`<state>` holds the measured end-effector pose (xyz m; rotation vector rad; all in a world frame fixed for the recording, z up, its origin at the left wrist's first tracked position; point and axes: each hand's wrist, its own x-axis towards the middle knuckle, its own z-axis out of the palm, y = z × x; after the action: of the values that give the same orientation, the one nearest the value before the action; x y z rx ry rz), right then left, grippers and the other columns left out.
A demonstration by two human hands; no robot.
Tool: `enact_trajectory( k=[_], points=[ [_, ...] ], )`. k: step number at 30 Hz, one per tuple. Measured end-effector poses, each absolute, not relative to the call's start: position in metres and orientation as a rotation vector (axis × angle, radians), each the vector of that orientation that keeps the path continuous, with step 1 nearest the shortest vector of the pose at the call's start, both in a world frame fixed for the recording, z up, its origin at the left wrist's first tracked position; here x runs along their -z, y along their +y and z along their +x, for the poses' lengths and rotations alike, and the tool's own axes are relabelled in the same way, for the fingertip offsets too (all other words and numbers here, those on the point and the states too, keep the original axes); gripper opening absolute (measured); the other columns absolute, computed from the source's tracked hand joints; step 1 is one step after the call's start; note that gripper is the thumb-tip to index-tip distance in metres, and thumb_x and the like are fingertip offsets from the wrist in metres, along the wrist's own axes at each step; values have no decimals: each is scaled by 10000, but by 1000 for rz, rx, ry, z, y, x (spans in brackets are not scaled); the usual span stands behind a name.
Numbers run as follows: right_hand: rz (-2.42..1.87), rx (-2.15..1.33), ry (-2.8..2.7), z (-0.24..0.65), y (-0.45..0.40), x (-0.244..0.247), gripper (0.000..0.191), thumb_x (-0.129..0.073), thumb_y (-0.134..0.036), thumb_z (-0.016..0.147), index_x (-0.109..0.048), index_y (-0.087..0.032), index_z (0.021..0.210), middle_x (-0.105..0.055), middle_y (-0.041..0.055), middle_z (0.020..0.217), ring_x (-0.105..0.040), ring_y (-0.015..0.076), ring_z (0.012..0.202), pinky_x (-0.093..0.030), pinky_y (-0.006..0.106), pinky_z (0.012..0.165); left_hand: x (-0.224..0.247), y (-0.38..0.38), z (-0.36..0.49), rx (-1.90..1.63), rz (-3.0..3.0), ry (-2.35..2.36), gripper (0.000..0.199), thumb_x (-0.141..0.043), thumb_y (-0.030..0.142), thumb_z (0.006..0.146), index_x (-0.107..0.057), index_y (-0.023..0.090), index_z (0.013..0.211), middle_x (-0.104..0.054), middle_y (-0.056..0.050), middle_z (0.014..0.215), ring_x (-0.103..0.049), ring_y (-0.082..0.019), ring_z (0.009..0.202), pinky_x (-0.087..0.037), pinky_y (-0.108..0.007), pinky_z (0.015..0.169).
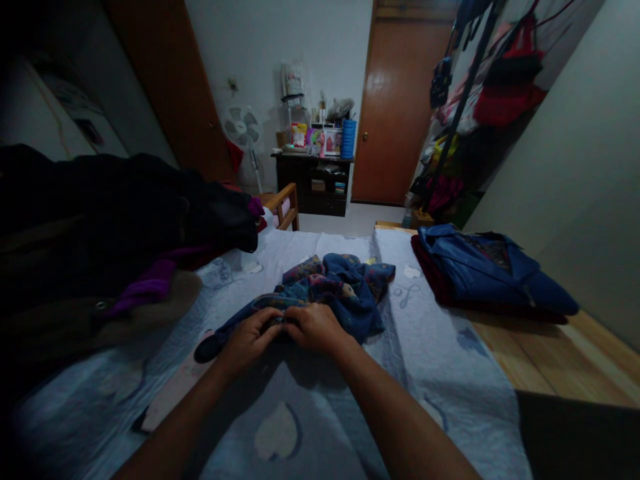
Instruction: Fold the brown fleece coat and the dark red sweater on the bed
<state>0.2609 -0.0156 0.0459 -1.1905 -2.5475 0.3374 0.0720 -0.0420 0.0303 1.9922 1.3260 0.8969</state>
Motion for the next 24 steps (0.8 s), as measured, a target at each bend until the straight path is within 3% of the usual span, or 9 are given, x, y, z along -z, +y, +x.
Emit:
enact_trajectory(
  k=[3, 8, 18, 20, 24],
  points=[
    [-1186, -392, -2534, 263, -15, -45, 246, -541, -326, 900, -680, -256, 1091, -735, 24, 888, -667, 176, 803, -401, 242, 689, -31, -38, 69, -880, 1998, 1266, 177, -551, 300, 873, -645, 221, 1001, -682, -29, 1001, -618, -201, 939, -448, -284, 825],
    [-1120, -550, -2434, 267, -12, -47, 197, -566, -291, 890, -702, -240, 1024, -712, 4, 819, -630, 146, 730, -383, 222, 667, -31, -36, 66, -910, 2074, 1194, 106, -551, 209, 858, -630, 209, 927, -652, -13, 908, -607, -169, 858, -450, -267, 769],
    [-1014, -804, -2178, 267, -10, -45, 145, -565, -235, 872, -698, -189, 910, -611, -33, 676, -529, 105, 605, -347, 199, 591, -12, -51, 94, -1469, 1950, 1305, 95, -502, 235, 936, -584, 207, 898, -601, -10, 870, -595, -155, 842, -468, -267, 765],
    [-1031, -804, -2197, 270, -10, -44, 149, -562, -235, 872, -700, -189, 910, -613, -33, 676, -530, 105, 608, -347, 199, 592, -16, -50, 92, -1321, 2060, 1355, 87, -497, 240, 940, -578, 211, 940, -626, -17, 909, -616, -164, 867, -472, -271, 766],
    [-1080, -771, -2304, 273, -13, -46, 173, -567, -224, 867, -707, -201, 965, -669, -18, 741, -569, 120, 651, -369, 206, 634, -40, -47, 84, -618, 2470, 1480, 139, -542, 248, 915, -579, 233, 1048, -671, -17, 930, -668, -193, 798, -455, -266, 637]
  ],
)
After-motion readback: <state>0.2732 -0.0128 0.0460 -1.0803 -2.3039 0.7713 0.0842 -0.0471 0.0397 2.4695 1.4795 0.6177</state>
